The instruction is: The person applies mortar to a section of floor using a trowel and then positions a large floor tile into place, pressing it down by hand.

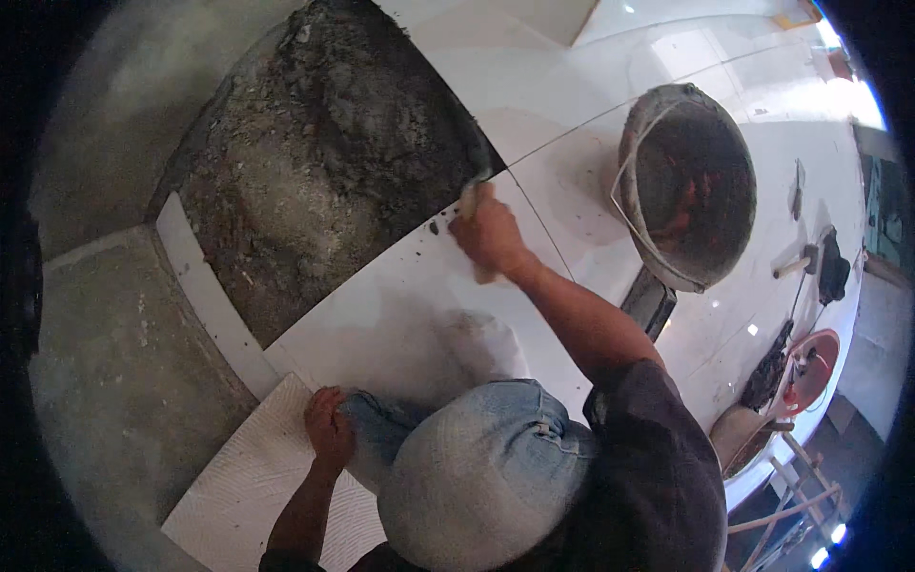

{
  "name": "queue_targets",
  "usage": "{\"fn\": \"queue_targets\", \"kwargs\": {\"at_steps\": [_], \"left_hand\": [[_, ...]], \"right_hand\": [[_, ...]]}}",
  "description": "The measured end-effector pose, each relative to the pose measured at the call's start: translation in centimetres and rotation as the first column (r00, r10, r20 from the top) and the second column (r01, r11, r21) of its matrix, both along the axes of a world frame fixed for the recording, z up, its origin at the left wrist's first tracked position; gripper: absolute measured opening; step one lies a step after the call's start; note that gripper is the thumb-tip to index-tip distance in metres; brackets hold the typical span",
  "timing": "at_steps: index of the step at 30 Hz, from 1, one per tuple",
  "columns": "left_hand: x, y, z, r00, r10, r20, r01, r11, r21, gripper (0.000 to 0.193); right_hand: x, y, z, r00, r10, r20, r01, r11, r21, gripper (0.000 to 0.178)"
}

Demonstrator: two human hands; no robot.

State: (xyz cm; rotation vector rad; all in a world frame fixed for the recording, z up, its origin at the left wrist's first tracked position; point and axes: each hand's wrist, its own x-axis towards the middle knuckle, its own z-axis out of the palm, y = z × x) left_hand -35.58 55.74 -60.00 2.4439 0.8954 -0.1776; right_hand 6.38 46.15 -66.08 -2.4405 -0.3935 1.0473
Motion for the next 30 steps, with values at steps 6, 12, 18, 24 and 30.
{"fn": "queue_targets", "kwargs": {"at_steps": [6,12,18,24,30], "left_hand": [[0.8,0.2,0.3,0.999,0.031,-0.044,-0.035,0.995,-0.098,0.028],[0.9,0.2,0.3,0.999,-0.01,-0.048,0.008,0.999,-0.039,0.032],[0.7,0.4,-0.2,1.0,-0.019,0.022,0.019,1.0,-0.008,0.03],[0.9,0.7,-0.2,0.999,0.007,-0.05,-0.011,0.998,-0.068,0.031],[1.4,0.5,-0.1,0.998,-0.038,-0.055,0.039,0.999,0.008,0.029]], "right_hand": [[4.0,-0.6,-1.0,0.987,0.038,0.158,-0.094,0.926,0.364,0.041],[8.9,7.7,6.3,0.961,0.272,0.051,-0.256,0.801,0.542,0.035],[9.5,16.6,3.7,0.904,0.269,0.333,-0.428,0.537,0.727,0.036],[7.7,12.4,-7.1,0.809,0.229,0.542,-0.541,0.652,0.532,0.04],[6.4,11.3,-4.1,0.935,0.106,0.34,-0.284,0.796,0.534,0.044]]}}
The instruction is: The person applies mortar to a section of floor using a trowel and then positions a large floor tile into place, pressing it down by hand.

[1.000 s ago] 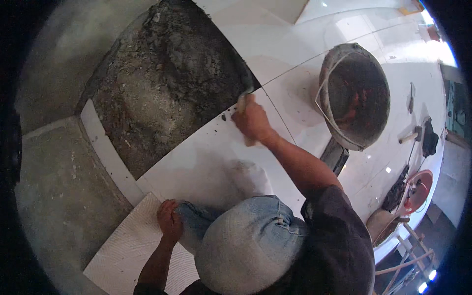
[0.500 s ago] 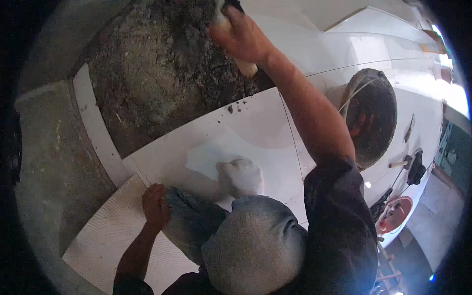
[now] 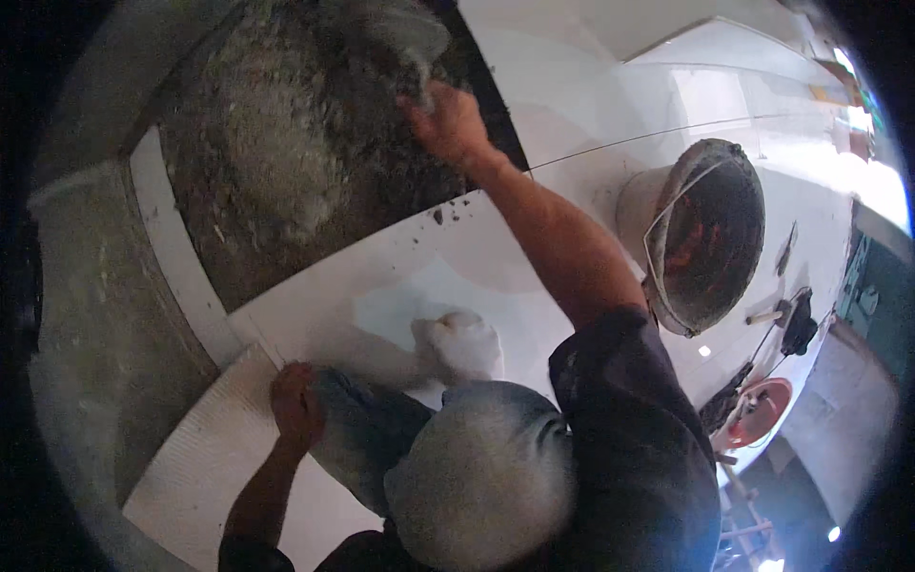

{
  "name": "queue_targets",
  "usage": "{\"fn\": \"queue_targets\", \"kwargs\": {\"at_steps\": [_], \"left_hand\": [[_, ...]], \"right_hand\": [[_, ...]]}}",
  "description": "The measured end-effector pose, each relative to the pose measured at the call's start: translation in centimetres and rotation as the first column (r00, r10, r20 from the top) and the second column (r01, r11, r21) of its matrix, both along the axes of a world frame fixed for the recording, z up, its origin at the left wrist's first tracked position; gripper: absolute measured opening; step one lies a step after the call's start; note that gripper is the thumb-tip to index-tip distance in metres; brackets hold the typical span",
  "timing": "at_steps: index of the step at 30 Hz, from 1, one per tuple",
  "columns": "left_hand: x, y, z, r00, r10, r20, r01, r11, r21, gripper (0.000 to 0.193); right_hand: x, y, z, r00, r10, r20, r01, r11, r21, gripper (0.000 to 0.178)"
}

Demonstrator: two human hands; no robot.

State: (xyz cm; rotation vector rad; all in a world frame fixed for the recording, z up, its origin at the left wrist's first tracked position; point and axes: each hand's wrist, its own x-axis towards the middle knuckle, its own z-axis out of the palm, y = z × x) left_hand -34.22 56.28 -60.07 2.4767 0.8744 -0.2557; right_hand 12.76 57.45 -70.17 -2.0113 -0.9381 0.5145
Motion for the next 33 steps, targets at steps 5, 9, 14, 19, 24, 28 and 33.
{"fn": "queue_targets", "kwargs": {"at_steps": [5,9,14,19,24,28,33], "left_hand": [[-0.6,-0.4,-0.5,0.999,0.044,-0.002,-0.044,0.998,-0.04,0.027],[0.7,-0.4,0.0,0.997,0.056,-0.054,-0.066,0.978,-0.197,0.025],[2.2,-0.3,0.1,1.0,0.003,0.029,-0.001,0.998,-0.055,0.025],[-0.8,-0.1,-1.0,0.999,-0.021,0.042,0.022,0.999,-0.037,0.025],[-0.1,0.2,0.0,0.997,-0.042,0.066,0.044,0.999,-0.022,0.024],[0.5,-0.1,-2.4,0.996,-0.078,0.049,0.08,0.997,-0.022,0.025],[0.3,0.0,0.0,0.998,0.044,-0.041,-0.05,0.989,-0.14,0.026]], "right_hand": [[-2.0,5.3,7.8,0.996,0.023,-0.088,-0.01,0.989,0.147,0.039],[-2.6,2.9,3.5,0.984,0.059,0.169,-0.078,0.991,0.105,0.033],[-1.0,-0.8,-0.3,0.995,0.041,0.089,-0.022,0.977,-0.211,0.028],[-2.1,2.4,4.9,1.0,-0.006,0.022,0.006,1.0,0.024,0.028],[-2.2,5.3,8.6,0.992,0.123,0.042,-0.124,0.991,0.038,0.029],[-0.1,0.0,-1.0,0.993,0.049,-0.108,-0.082,0.942,-0.326,0.033],[-1.6,-1.2,1.0,0.997,-0.011,-0.081,-0.006,0.978,-0.207,0.03]]}}
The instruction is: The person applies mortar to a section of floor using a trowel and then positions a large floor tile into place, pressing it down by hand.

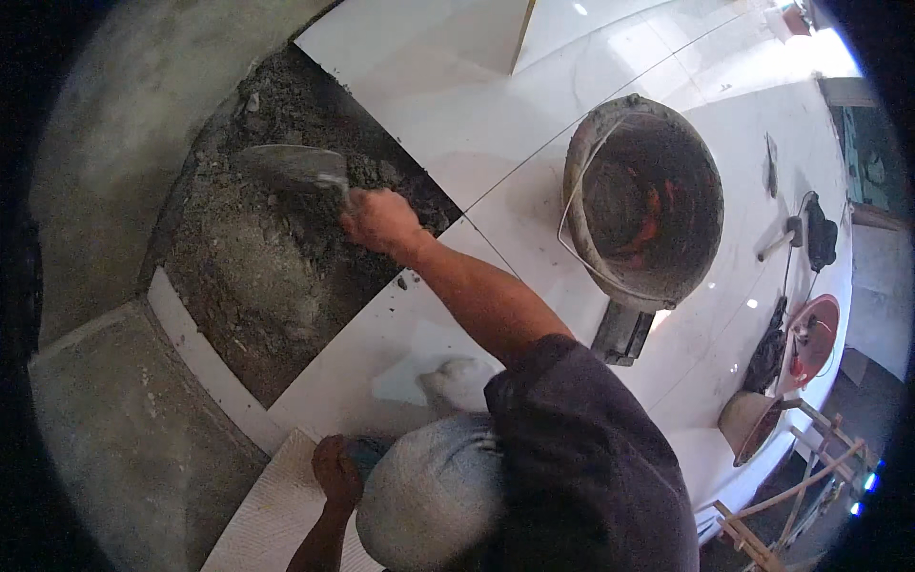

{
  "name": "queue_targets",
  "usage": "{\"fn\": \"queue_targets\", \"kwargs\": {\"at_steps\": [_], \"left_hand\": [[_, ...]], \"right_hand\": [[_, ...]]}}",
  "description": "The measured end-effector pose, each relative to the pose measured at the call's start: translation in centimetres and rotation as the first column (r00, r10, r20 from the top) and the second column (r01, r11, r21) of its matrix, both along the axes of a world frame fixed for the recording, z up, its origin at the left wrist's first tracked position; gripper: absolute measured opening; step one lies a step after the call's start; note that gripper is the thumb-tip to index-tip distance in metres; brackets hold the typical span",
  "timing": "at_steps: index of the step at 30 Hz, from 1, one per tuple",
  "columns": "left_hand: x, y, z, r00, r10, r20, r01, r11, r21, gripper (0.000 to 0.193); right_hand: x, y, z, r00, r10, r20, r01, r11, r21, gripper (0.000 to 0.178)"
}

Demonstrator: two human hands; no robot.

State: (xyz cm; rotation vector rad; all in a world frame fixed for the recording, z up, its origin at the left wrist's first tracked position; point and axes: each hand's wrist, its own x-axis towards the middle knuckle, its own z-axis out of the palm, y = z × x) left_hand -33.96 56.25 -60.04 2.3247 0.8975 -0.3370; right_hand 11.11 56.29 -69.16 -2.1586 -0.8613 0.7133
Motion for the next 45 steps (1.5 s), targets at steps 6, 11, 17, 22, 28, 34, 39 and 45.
{"fn": "queue_targets", "kwargs": {"at_steps": [6,11,17,22,28,34,39,45], "left_hand": [[-1.2,0.6,-0.8,0.996,-0.065,0.058,0.065,0.998,0.011,0.033],[-2.2,0.0,-2.0,0.993,0.06,0.1,-0.056,0.997,-0.043,0.034],[0.7,0.1,0.6,0.998,-0.001,0.056,0.001,1.0,-0.009,0.027],[-1.7,0.0,-1.2,0.997,-0.01,0.081,0.005,0.998,0.055,0.025],[-0.5,-0.2,-0.8,0.99,0.0,0.138,-0.008,0.998,0.054,0.028],[-1.1,0.0,-1.0,0.994,-0.061,0.092,0.051,0.993,0.106,0.024],[-1.3,0.2,-0.9,0.994,-0.019,0.106,0.017,1.0,0.018,0.026],[-0.2,0.1,-0.8,0.995,0.066,-0.076,-0.074,0.992,-0.103,0.03]], "right_hand": [[-1.5,9.1,9.1,0.999,0.036,0.009,-0.037,0.916,0.399,0.033],[-3.1,2.2,-2.7,0.973,0.23,0.026,-0.231,0.971,0.064,0.037],[-2.8,1.9,0.3,0.977,0.207,-0.043,-0.206,0.978,0.021,0.038],[-2.6,9.1,9.6,0.936,0.291,0.197,-0.342,0.885,0.317,0.034],[2.2,-0.5,-2.1,0.984,0.172,0.047,-0.169,0.984,-0.06,0.034],[0.7,0.6,0.0,0.996,0.076,0.045,-0.084,0.974,0.209,0.027],[2.1,7.3,7.5,0.983,0.035,0.181,-0.109,0.901,0.42,0.024],[3.4,0.4,-1.4,0.984,0.142,0.109,-0.134,0.988,-0.077,0.032]]}}
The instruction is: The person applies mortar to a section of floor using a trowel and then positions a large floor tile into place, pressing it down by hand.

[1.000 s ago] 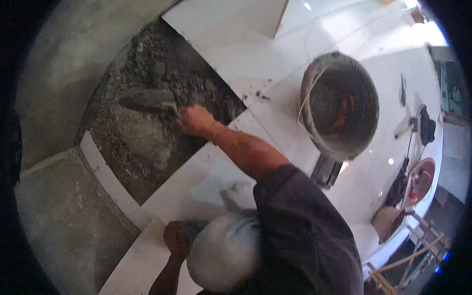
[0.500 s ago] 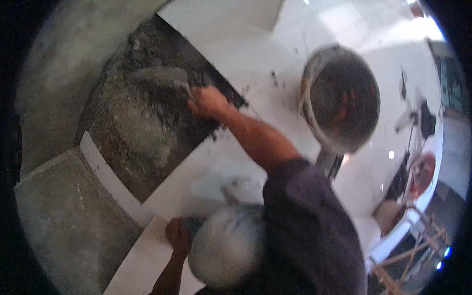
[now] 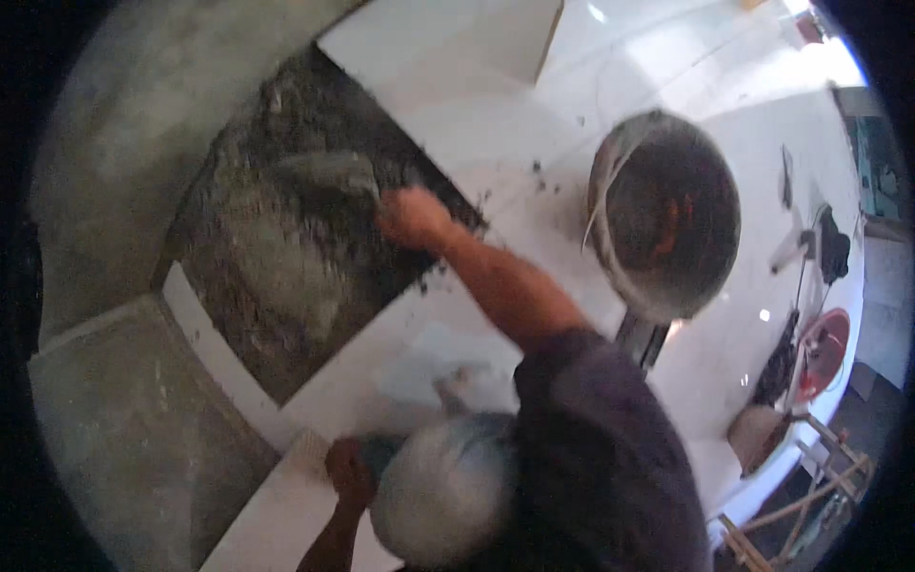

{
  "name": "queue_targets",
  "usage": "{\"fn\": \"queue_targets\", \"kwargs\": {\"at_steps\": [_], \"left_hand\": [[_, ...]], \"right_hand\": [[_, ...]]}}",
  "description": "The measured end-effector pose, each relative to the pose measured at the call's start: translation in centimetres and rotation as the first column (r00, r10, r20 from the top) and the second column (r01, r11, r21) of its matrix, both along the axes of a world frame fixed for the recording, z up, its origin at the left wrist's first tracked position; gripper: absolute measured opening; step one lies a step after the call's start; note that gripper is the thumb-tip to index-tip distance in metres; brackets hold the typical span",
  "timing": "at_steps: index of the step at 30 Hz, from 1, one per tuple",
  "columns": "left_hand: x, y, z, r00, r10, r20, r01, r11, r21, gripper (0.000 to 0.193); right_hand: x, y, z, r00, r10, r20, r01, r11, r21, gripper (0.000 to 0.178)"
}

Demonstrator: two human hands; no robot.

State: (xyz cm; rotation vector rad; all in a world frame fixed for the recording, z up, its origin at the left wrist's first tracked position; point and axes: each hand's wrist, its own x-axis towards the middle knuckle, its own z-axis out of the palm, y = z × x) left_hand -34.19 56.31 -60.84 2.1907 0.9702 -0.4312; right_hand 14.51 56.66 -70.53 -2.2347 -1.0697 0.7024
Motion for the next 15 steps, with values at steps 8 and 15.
{"fn": "queue_targets", "kwargs": {"at_steps": [8,15], "left_hand": [[-0.1,0.0,0.8,0.983,-0.112,0.147,0.08,0.974,0.211,0.033],[1.1,0.3,1.2,0.994,-0.102,0.031,0.093,0.971,0.222,0.029]], "right_hand": [[2.2,5.4,7.5,0.987,-0.148,0.068,0.108,0.908,0.405,0.038],[0.4,-0.7,-2.6,0.997,-0.064,-0.051,0.078,0.935,0.347,0.035]]}}
